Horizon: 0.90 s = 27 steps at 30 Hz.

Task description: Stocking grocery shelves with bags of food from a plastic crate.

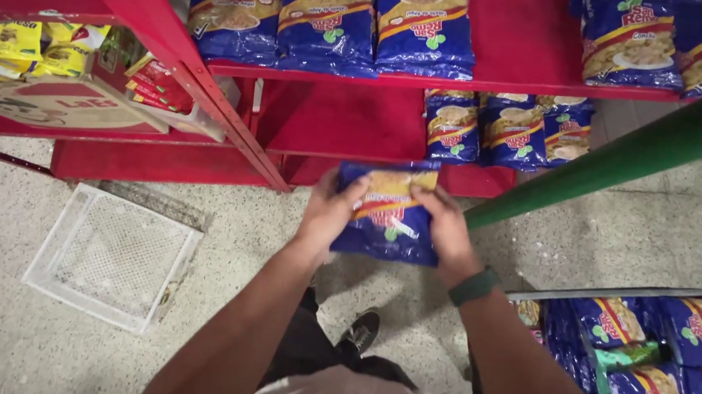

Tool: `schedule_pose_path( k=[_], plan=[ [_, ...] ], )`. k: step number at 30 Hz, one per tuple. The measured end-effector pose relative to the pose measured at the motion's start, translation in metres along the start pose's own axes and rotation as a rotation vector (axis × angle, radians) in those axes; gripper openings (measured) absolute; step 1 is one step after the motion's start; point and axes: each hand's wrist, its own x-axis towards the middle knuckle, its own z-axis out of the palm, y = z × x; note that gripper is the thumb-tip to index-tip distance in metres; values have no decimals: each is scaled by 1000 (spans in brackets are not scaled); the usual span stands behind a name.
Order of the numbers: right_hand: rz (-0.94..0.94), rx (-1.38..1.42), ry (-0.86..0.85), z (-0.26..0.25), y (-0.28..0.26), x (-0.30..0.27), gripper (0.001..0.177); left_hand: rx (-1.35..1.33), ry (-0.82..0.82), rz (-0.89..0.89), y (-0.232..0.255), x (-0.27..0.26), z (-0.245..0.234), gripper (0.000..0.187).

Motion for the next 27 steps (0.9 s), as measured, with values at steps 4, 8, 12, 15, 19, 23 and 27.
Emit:
schedule_pose_path(
  k=[4,8,12,15,19,23,27],
  plan=[
    [-47,125,-5,2,-15,30,40,160,3,81,31,12,10,58],
    [-70,361,-36,-6,-16,73,31,204,-12,156,36,51,15,61],
    [-107,418,-40,-4,-38,91,31,229,0,162,68,52,27,58],
    [-132,441,-64,-6,-46,109,29,219,-29,185,89,48,38,57],
    [-171,447,-89,-7,-53,132,28,167,-22,223,94,67,49,53],
    [-189,386,-92,-4,-65,145,29,203,-19,270,99,89,56,51],
    [-243,328,-88,-3,-71,158,31,176,-46,303,107,94,59,47]
  ],
)
